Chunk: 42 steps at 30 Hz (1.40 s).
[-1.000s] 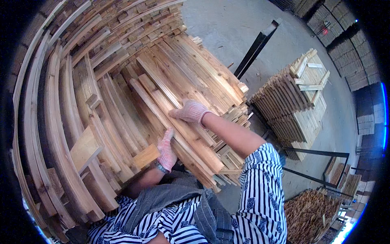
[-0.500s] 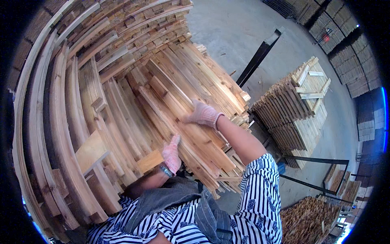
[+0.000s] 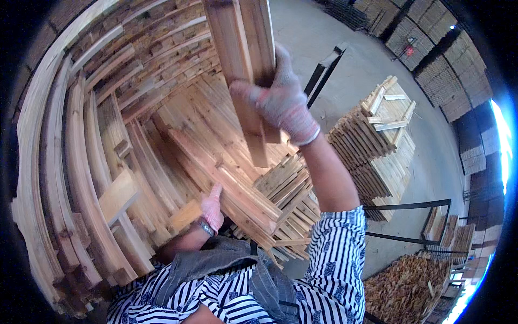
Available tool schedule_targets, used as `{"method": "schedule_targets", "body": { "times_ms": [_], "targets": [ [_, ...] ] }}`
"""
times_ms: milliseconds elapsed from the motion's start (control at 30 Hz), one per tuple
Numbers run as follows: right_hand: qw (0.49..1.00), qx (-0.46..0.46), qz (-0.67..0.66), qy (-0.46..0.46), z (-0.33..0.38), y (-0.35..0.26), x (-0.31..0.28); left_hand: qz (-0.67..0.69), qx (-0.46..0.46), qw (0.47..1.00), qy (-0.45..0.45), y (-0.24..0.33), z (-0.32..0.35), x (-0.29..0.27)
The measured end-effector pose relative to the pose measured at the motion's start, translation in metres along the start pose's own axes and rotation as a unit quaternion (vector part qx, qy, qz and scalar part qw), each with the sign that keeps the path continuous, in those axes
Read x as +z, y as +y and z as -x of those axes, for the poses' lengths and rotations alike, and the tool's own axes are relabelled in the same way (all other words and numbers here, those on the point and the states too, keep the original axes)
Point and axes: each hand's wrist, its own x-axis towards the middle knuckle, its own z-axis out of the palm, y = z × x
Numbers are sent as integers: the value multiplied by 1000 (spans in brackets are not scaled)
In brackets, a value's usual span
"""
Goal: The person repeatedly picks up bundles of wooden planks from a large pile and stacks them onto a growing stack. The person wears gloves and uses both hands to lift and align the wood pieces, maintaining a consistent workflow throughout the clip.
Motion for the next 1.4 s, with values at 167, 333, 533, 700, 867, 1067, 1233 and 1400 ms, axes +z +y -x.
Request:
{"method": "schedule_targets", "body": {
  "times_ms": [167, 333, 533, 700, 867, 1067, 1233, 1400],
  "targets": [
    [999, -34, -37, 20, 71, 109, 57, 11, -9, 1000, -4, 11, 8, 8],
    [997, -22, 21, 69, 84, 144, 96, -45, 8, 999, -18, 10, 12, -5],
    [913, 193, 336, -128, 27, 61, 23, -29, -1, 999, 30, 4, 1, -2],
    [832, 212, 454, -240, 73, 135, 40, -100, 72, 992, -31, -15, 3, -10],
    [867, 167, 420, -211, 85, 175, 74, -256, 35, 965, -44, -1, 3, -31],
    [916, 184, 283, -217, 63, 202, 69, -541, 182, 815, -101, -31, -14, -60],
    [933, 265, 111, -215, -8, 212, 2, -513, 89, 852, -44, 10, 20, -32],
    [906, 363, -32, -215, -64, 304, -13, -553, 82, 825, -87, 37, 38, -10]
  ]
}}
